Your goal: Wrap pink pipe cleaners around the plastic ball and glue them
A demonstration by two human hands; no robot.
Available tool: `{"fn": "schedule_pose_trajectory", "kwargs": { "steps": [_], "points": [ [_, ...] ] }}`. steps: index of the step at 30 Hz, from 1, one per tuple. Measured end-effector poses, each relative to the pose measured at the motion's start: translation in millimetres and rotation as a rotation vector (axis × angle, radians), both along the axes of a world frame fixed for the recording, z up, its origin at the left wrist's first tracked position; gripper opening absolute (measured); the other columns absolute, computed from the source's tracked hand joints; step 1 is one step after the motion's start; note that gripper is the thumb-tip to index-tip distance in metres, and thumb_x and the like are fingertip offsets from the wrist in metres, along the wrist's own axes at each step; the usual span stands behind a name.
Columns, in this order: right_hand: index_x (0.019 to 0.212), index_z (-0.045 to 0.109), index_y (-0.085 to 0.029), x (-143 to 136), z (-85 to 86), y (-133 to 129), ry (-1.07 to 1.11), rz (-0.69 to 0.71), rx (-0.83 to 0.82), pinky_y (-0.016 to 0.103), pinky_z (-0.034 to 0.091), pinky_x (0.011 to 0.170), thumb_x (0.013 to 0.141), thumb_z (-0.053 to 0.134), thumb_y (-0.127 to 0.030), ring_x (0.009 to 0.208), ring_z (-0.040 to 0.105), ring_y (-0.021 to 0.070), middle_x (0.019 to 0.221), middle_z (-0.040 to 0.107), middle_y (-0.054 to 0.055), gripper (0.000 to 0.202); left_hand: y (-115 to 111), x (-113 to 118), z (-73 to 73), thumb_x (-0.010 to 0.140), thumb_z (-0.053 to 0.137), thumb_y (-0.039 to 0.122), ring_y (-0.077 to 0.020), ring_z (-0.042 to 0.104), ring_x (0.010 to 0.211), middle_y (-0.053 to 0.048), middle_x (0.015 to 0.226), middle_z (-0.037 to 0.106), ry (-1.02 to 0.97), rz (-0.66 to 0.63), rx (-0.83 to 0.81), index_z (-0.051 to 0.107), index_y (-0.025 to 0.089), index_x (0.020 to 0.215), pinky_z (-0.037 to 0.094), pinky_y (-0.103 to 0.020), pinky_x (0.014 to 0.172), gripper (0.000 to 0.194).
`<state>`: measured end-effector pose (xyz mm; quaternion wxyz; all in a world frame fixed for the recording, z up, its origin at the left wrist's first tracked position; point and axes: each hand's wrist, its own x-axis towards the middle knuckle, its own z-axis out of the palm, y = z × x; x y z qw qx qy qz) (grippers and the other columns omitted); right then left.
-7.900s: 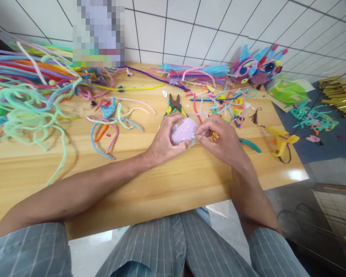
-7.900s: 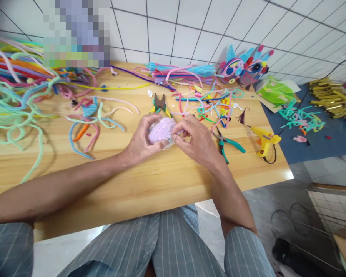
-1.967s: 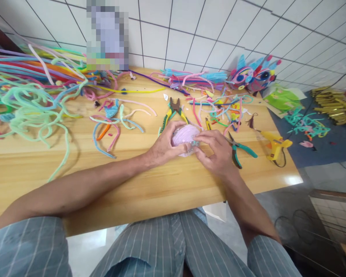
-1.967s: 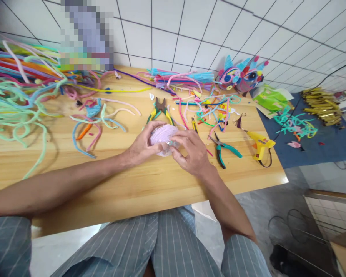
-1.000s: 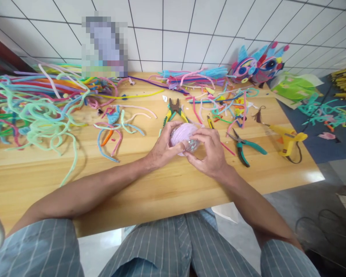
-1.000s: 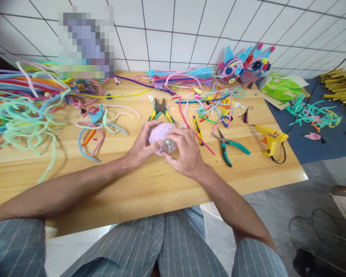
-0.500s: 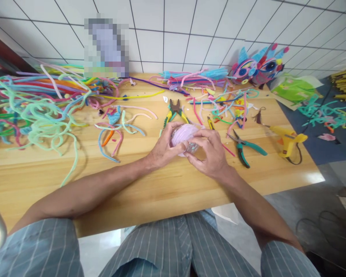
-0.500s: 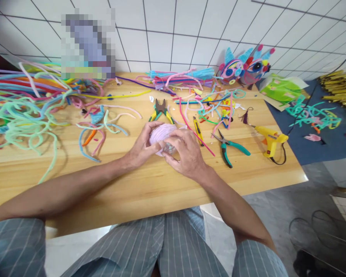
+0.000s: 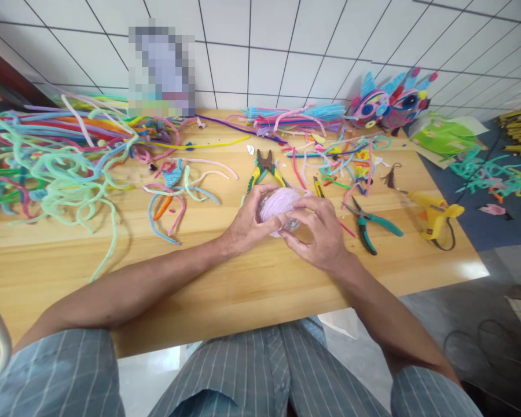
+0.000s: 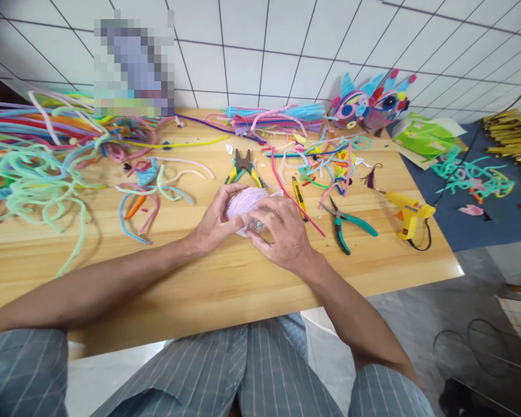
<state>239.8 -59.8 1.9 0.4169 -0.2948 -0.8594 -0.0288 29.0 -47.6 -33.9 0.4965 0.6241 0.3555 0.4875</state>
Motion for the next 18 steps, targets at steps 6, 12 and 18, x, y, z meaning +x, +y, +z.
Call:
{"fn": "schedule_pose_trajectory", "kwargs": {
  "steps": [6, 12, 18],
  "points": [
    [0.144, 0.053, -0.029, -0.2, -3.1, 1.5, 0.018, -0.017, -0.015, 0.053, 0.061, 0.095, 0.090, 0.082, -0.027, 0.114, 0.073, 0.0318, 0.124, 0.075, 0.012, 0.062, 0.4, 0.5, -0.3, 0.092, 0.077, 0.061, -0.0327, 0.059, 0.140, -0.015, 0.143, 0.062, -0.012, 0.012, 0.000, 0.050, 0.021, 0.140, 0.047, -0.052, 0.124, 0.068],
    [0.138, 0.057, -0.027, -1.4, -0.7, 1.1, -0.013, -0.029, 0.018, 0.051, 0.062, 0.093, 0.092, 0.081, -0.026, 0.112, 0.074, 0.0305, 0.120, 0.075, 0.012, 0.053, 1.2, 1.5, -0.8, 0.091, 0.079, 0.060, -0.0319, 0.061, 0.137, -0.014, 0.142, 0.063, -0.027, 0.023, 0.015, 0.052, 0.021, 0.139, 0.049, -0.050, 0.122, 0.067],
    [0.131, 0.061, -0.029, 0.8, -1.0, -0.1, -0.032, -0.035, 0.015, 0.051, 0.061, 0.092, 0.090, 0.082, -0.025, 0.110, 0.073, 0.0303, 0.120, 0.075, 0.010, 0.046, 1.0, 2.9, -4.1, 0.091, 0.079, 0.060, -0.0325, 0.060, 0.138, -0.015, 0.143, 0.062, -0.034, 0.043, 0.020, 0.052, 0.021, 0.140, 0.047, -0.051, 0.122, 0.068]
  ]
}}
